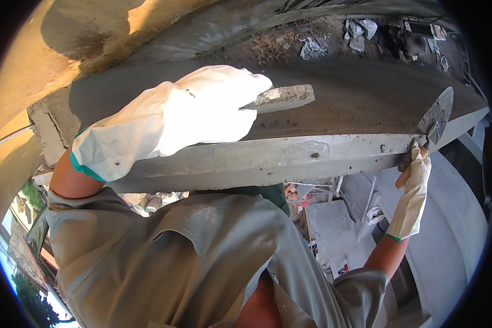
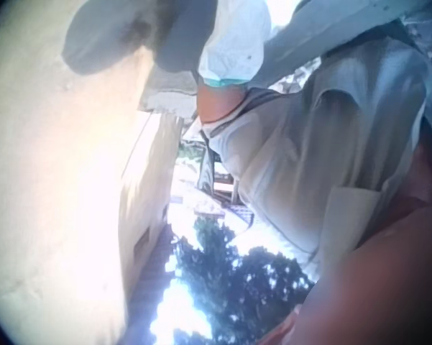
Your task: The person smooths a wet concrete ledge using a wooden float and a trowel. They repeatedly apply and level the concrete along the edge, then refine the surface with a trowel.
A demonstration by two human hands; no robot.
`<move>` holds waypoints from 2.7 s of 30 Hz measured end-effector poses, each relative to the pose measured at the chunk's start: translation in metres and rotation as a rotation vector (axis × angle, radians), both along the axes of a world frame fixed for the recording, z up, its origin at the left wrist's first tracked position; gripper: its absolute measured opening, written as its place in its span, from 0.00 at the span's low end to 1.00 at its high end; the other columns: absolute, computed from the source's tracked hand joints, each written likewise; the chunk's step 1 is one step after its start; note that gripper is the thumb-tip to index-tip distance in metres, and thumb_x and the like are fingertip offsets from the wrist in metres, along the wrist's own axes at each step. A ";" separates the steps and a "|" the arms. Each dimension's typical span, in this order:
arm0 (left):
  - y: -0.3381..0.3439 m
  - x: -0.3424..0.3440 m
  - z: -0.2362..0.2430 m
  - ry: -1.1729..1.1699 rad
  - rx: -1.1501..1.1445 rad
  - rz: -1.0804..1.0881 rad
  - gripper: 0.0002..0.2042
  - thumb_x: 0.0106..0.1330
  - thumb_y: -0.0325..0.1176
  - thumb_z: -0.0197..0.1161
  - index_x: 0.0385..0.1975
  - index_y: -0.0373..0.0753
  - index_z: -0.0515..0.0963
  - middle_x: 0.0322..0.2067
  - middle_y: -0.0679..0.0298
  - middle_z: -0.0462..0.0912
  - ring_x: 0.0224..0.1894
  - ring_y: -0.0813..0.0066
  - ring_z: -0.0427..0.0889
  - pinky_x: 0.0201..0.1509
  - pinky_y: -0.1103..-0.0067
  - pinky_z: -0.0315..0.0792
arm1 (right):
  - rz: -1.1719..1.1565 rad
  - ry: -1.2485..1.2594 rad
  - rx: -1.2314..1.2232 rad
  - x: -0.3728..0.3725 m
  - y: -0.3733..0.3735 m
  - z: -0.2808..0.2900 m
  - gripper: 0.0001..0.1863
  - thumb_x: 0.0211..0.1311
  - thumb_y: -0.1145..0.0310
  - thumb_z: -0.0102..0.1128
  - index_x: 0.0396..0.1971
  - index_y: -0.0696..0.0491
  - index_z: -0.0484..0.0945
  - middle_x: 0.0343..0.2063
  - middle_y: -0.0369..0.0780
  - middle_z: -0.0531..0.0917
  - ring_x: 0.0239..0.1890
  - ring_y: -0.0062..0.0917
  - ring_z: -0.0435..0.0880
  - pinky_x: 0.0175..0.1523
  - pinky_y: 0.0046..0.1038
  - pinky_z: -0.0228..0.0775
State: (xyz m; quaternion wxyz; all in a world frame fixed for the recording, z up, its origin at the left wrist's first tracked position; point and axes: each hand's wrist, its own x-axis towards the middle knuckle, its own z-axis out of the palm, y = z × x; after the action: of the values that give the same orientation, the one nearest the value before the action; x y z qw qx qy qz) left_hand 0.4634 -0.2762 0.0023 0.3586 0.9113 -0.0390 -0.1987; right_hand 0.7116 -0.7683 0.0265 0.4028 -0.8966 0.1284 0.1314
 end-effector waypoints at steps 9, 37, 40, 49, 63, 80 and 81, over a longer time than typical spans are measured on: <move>-0.013 -0.005 0.015 0.172 -0.233 -0.183 0.25 0.69 0.34 0.63 0.66 0.33 0.75 0.56 0.50 0.86 0.56 0.51 0.85 0.62 0.62 0.78 | 0.003 -0.015 -0.011 0.005 -0.002 -0.004 0.12 0.74 0.58 0.69 0.41 0.51 0.84 0.22 0.30 0.76 0.18 0.17 0.72 0.24 0.26 0.63; 0.043 -0.023 -0.036 0.429 -0.492 -0.096 0.38 0.73 0.58 0.69 0.76 0.42 0.71 0.73 0.51 0.74 0.76 0.51 0.71 0.81 0.64 0.63 | 0.005 -0.014 -0.001 -0.003 0.003 -0.001 0.12 0.78 0.59 0.64 0.48 0.52 0.81 0.20 0.30 0.77 0.11 0.18 0.66 0.22 0.25 0.61; 0.020 -0.010 -0.035 0.409 -0.514 -0.014 0.36 0.73 0.58 0.68 0.75 0.43 0.72 0.72 0.50 0.75 0.76 0.51 0.70 0.80 0.64 0.63 | -0.009 -0.044 0.002 -0.003 0.001 -0.005 0.13 0.77 0.59 0.64 0.49 0.53 0.82 0.17 0.30 0.76 0.07 0.17 0.62 0.19 0.24 0.57; 0.024 0.002 -0.105 0.700 -0.291 0.070 0.37 0.77 0.63 0.57 0.80 0.51 0.67 0.75 0.55 0.72 0.78 0.55 0.67 0.82 0.70 0.58 | -0.025 -0.059 -0.023 -0.004 0.004 -0.004 0.12 0.77 0.58 0.65 0.46 0.51 0.83 0.16 0.29 0.74 0.08 0.15 0.63 0.17 0.22 0.52; 0.006 0.009 -0.054 0.535 -0.243 0.015 0.38 0.72 0.66 0.63 0.74 0.46 0.75 0.73 0.55 0.74 0.75 0.58 0.71 0.79 0.65 0.65 | -0.031 -0.021 -0.032 -0.007 0.009 0.005 0.10 0.74 0.57 0.69 0.40 0.48 0.82 0.19 0.27 0.74 0.11 0.12 0.63 0.19 0.22 0.54; -0.037 0.069 -0.118 0.683 -0.231 0.188 0.35 0.75 0.64 0.60 0.75 0.51 0.74 0.74 0.55 0.73 0.74 0.55 0.74 0.77 0.65 0.67 | -0.075 0.007 -0.003 -0.002 -0.005 -0.001 0.09 0.77 0.62 0.66 0.47 0.51 0.84 0.28 0.27 0.80 0.25 0.11 0.72 0.31 0.19 0.64; -0.054 0.086 -0.118 0.665 -0.337 0.217 0.35 0.74 0.65 0.61 0.75 0.52 0.75 0.73 0.55 0.74 0.73 0.55 0.74 0.76 0.65 0.69 | -0.069 -0.004 0.048 -0.002 -0.005 -0.002 0.09 0.77 0.62 0.66 0.47 0.51 0.84 0.28 0.27 0.80 0.25 0.12 0.73 0.30 0.20 0.65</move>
State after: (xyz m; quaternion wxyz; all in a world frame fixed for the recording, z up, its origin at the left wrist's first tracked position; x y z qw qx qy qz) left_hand 0.5491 -0.3306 -0.1154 0.5151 0.7243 0.1438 -0.4352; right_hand 0.7095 -0.7734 0.0244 0.4290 -0.8819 0.1551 0.1187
